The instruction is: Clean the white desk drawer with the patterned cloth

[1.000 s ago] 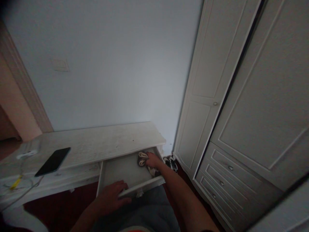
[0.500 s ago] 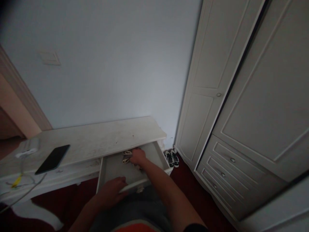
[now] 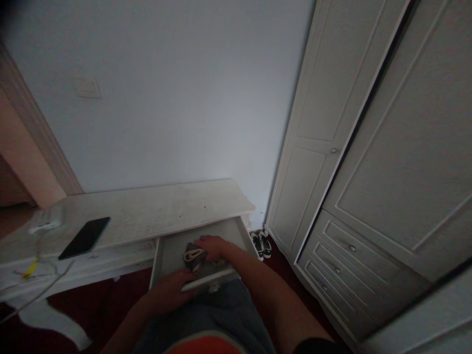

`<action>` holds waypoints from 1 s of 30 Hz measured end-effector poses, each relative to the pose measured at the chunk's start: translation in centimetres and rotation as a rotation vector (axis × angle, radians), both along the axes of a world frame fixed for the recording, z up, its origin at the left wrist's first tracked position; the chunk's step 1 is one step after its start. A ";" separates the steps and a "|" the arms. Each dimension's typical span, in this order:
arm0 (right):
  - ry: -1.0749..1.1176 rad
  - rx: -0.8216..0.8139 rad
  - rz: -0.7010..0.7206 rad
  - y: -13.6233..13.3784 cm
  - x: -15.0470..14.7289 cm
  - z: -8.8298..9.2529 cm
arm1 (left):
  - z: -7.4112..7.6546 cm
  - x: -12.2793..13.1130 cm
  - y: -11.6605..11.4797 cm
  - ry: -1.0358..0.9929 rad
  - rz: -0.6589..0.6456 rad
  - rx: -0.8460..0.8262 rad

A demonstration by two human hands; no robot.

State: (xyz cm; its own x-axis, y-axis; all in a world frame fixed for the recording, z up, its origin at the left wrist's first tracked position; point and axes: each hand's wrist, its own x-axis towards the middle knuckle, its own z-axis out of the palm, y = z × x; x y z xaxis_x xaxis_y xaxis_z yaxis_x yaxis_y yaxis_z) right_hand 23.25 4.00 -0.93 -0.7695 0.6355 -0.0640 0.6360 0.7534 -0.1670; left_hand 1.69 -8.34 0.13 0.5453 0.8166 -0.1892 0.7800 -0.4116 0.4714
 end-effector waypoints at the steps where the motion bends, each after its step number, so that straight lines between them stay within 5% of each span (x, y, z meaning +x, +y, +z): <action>1: -0.012 -0.009 -0.039 0.2 1.1 0.3 | 0.1 0.0 0.0 0.002 0.013 -0.002; 7: -0.021 0.069 -0.384 1.2 5.1 0.6 | -0.2 0.2 0.0 0.026 0.031 -0.010; 14: -0.031 0.161 -0.892 2.8 3.6 0.1 | -0.7 0.1 0.4 0.054 0.024 -0.055; 25: 0.058 0.027 -0.970 3.7 4.0 1.0 | 0.5 0.9 -0.9 -0.065 -0.017 0.165; 30: 0.087 0.010 -1.061 3.4 0.7 0.7 | 0.4 0.9 -0.9 -0.158 -0.038 0.228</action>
State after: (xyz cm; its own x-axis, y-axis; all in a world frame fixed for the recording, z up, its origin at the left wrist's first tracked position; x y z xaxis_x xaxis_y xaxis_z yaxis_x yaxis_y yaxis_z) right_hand 23.98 7.40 -0.23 0.1769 0.9839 -0.0264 0.9541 -0.1780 -0.2408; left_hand 2.56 -9.28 0.57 0.5846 0.8066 0.0870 0.6859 -0.5487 0.4779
